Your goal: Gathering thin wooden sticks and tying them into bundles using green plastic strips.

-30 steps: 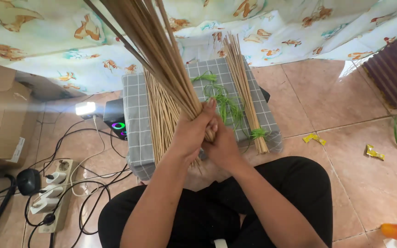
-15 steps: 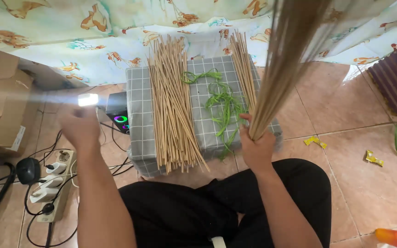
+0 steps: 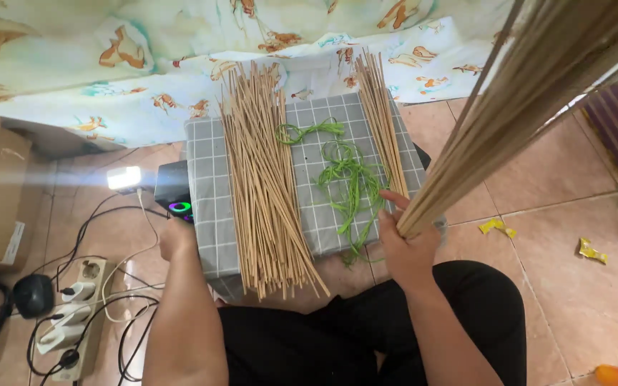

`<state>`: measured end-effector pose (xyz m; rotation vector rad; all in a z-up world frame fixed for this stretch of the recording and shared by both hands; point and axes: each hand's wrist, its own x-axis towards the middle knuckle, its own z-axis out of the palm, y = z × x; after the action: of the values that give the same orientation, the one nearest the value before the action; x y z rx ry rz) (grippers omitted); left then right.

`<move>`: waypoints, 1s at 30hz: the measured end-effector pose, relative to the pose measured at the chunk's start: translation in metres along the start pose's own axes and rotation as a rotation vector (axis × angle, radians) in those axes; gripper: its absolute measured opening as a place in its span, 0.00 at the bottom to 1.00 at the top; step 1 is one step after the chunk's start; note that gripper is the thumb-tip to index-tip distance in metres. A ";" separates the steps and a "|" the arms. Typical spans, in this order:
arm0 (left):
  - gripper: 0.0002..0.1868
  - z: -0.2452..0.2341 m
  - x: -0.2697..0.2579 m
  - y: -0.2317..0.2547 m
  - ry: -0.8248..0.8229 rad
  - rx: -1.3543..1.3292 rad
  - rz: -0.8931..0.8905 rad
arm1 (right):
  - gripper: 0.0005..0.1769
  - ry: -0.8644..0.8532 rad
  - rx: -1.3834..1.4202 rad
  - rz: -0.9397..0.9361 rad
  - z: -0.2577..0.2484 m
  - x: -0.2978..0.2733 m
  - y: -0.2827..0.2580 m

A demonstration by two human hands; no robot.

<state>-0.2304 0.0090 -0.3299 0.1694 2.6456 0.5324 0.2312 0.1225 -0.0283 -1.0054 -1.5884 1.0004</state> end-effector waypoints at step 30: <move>0.20 -0.017 -0.014 0.006 -0.041 -0.033 -0.007 | 0.15 -0.018 0.055 -0.077 -0.003 -0.002 0.004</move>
<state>-0.2256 0.0060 -0.3078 0.1589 2.5948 0.5645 0.2350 0.1226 -0.0322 -0.8931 -1.5935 0.9975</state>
